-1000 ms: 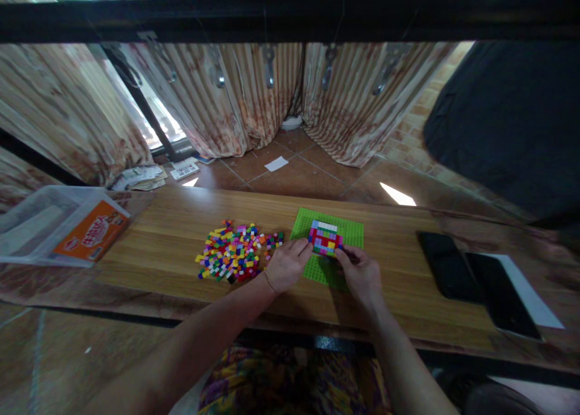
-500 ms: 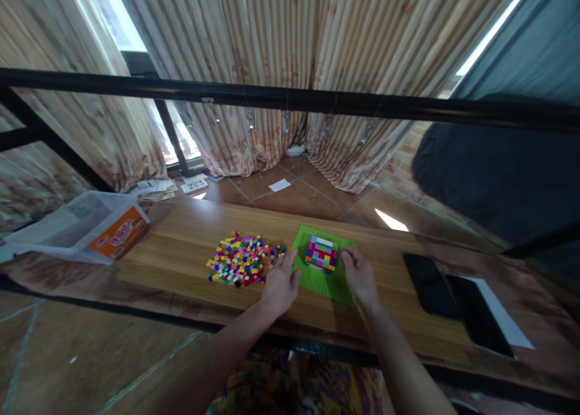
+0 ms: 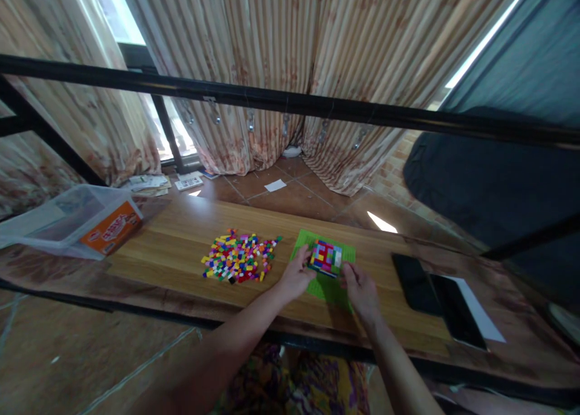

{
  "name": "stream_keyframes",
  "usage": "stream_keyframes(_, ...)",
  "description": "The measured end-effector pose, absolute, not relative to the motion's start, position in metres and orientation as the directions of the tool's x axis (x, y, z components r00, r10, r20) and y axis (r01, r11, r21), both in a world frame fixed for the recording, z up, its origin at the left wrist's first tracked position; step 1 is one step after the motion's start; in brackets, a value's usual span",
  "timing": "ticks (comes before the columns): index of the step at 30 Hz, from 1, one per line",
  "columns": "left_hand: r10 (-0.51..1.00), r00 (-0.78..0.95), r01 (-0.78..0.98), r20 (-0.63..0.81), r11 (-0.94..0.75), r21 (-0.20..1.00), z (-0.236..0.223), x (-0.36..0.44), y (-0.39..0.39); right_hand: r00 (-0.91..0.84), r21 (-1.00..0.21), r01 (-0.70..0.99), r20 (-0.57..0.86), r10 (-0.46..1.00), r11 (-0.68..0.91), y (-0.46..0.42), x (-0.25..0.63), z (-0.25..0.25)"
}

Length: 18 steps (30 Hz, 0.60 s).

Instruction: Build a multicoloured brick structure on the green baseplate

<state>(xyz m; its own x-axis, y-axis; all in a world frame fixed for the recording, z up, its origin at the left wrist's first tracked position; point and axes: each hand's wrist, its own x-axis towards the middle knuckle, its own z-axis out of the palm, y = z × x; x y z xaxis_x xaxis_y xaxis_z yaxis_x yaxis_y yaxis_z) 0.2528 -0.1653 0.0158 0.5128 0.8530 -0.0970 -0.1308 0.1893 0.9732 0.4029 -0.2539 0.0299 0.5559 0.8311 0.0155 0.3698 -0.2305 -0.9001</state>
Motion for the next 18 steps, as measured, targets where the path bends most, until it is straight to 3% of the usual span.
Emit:
stream_keyframes(3, 0.851, 0.505, -0.069, -0.146, 0.208, 0.976, 0.018, 0.253, -0.15, 0.582, -0.936, 0.263, -0.041, 0.812, -0.236, -0.283, 0.392, 0.032)
stream_keyframes(10, 0.885, 0.46, 0.024, -0.063, 0.058, 0.998, 0.01, 0.233, -0.157, 0.604, -0.836, 0.513, 0.191, 0.774, -0.194, -0.266, 0.418, 0.034)
stream_keyframes(14, 0.869, 0.49, 0.031, -0.073, 0.066, 0.997, 0.007, 0.239, -0.167, 0.476, -0.803, 0.572, 0.159, 0.865, -0.166, -0.245, 0.424, 0.023)
stream_keyframes(18, 0.86, 0.503, -0.019, -0.085, 0.109, 0.994, 0.008, 0.251, -0.168, 0.569, -0.818, 0.527, 0.138, 0.811, -0.231, -0.263, 0.397, 0.014)
